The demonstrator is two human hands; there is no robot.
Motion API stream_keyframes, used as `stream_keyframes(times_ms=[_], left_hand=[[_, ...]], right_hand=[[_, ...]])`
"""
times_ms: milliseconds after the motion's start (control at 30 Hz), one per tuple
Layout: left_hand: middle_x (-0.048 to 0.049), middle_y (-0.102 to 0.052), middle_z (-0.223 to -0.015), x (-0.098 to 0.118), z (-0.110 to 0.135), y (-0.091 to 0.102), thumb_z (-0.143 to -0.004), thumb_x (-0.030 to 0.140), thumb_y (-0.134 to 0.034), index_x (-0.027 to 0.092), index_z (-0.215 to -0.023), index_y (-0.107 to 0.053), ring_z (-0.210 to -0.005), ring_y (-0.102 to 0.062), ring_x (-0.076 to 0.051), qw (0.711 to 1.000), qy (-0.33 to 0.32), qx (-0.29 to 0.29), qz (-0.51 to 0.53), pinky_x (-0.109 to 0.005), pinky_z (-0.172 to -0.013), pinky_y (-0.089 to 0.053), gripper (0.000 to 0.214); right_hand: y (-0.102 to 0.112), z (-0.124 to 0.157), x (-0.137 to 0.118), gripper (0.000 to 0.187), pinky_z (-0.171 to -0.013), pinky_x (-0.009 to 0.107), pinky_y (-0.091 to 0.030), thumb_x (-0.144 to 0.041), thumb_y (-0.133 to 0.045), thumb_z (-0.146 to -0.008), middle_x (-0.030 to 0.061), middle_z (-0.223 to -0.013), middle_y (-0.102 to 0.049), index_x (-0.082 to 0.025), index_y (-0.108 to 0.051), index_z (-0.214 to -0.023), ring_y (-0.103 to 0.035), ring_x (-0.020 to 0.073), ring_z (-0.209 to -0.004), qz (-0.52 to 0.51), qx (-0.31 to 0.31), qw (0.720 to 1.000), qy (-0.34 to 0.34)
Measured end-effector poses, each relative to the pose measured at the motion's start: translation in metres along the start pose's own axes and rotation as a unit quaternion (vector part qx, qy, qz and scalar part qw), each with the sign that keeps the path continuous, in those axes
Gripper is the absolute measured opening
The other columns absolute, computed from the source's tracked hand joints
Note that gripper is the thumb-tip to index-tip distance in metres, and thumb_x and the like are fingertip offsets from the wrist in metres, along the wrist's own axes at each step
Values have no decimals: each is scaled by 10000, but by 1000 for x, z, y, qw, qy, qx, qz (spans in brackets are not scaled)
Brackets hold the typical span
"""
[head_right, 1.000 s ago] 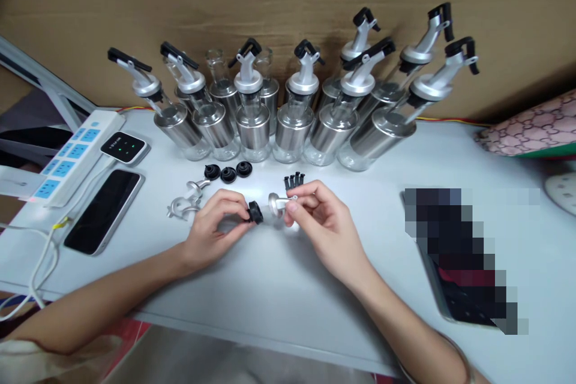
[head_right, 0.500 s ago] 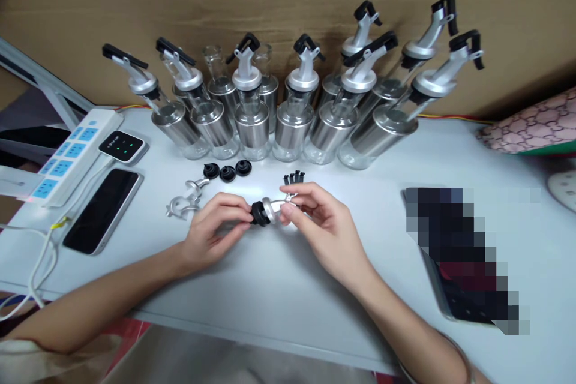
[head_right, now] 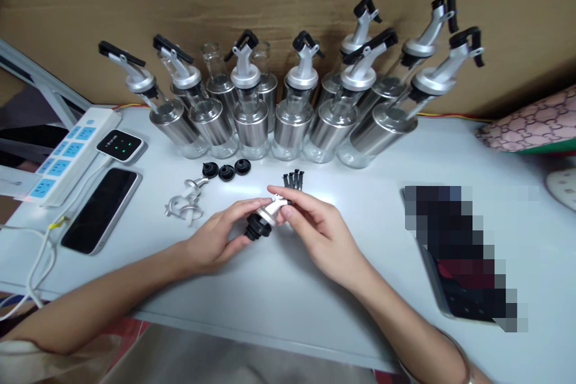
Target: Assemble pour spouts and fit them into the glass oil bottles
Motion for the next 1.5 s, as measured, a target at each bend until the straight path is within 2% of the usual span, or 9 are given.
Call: stream_keyframes(times_ms=[200, 467, 633, 733, 800, 1033, 1233, 1400, 1500], left_hand=[[-175, -545, -1349, 4, 0, 2, -936, 223, -454, 232, -1476, -196, -1258, -548, -293, 999, -37, -22, -33, -461, -989, -531, 598], [-139, -610, -1181, 5, -3, 2, -853, 235, -504, 224, -1438, -267, -1096, -611, -276, 998, -57, -14, -26, -410, -866, -568, 632], [-127, -621, -1124, 6, -5, 4, -846, 244, -521, 218, -1354, -367, -1014, -624, -252, 998, -43, 10, -37, -377, -826, -553, 531], [-102, -636, -1084, 5, -5, 3, -821, 270, -544, 232, -1309, -396, -961, -627, -241, 998, -33, 34, -47, -371, -798, -537, 512], [-85, -643, -1046, 4, -5, 3, -801, 268, -558, 236, -1272, -415, -924, -629, -230, 997, -29, 50, -51, -360, -779, -528, 493], [-56, -640, -978, 6, -6, 4, -761, 221, -564, 234, -1194, -452, -872, -615, -211, 997, -18, 52, -58, -337, -762, -507, 448], [-42, -640, -916, 7, -7, 4, -746, 256, -567, 212, -1126, -484, -774, -600, -188, 994, -31, 74, -73, -333, -730, -496, 392], [-42, -626, -889, 8, -7, 4, -757, 245, -549, 204, -1097, -500, -770, -592, -183, 993, -45, 79, -79, -317, -705, -487, 346], [-43, -641, -895, 7, -7, 3, -757, 225, -552, 189, -1100, -501, -772, -596, -173, 992, -45, 84, -79, -298, -705, -487, 349]], right_hand=[[-3, 1, -2, 265, -706, 313, -574, -304, -570, -893, 35, -872, -743, -283, -723, -1109, -688, 182, -758, 18, -13, 1000, 16], [-7, 4, 2, 288, -734, 331, -576, -283, -541, -923, 39, -979, -758, -299, -700, -1162, -706, 202, -873, 49, -42, 997, 38], [-7, 4, -1, 274, -785, 317, -545, -249, -576, -903, 29, -951, -720, -310, -698, -1141, -669, 173, -871, 40, -53, 994, 90], [-9, 6, -1, 368, -774, 312, -537, -244, -674, -829, 33, -948, -673, -291, -646, -1193, -637, 174, -873, 50, -76, 989, 117], [-10, 8, 0, 417, -772, 315, -539, -230, -707, -795, 39, -966, -661, -271, -611, -1200, -631, 175, -870, 62, -72, 989, 111], [-12, 11, 4, 259, -793, 283, -531, -218, -677, -833, 14, -949, -658, -269, -576, -1066, -636, 152, -894, 67, -51, 990, 109], [-14, 10, 3, 297, -798, 289, -543, -178, -662, -820, 22, -955, -661, -251, -565, -1091, -644, 150, -885, 72, -49, 988, 127], [-14, 10, 4, 190, -745, 284, -558, -191, -646, -836, 30, -929, -674, -241, -578, -1006, -659, 160, -875, 77, -47, 986, 139], [-13, 11, 6, 199, -734, 275, -569, -188, -652, -833, 23, -910, -672, -241, -574, -1008, -666, 151, -843, 71, -39, 988, 135]])
Point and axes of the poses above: each hand's wrist, its own z-axis away from the middle knuckle, its own y-axis out of the back of the hand, x = y × z, the point moved 1 cm from there along -z, towards the middle knuckle
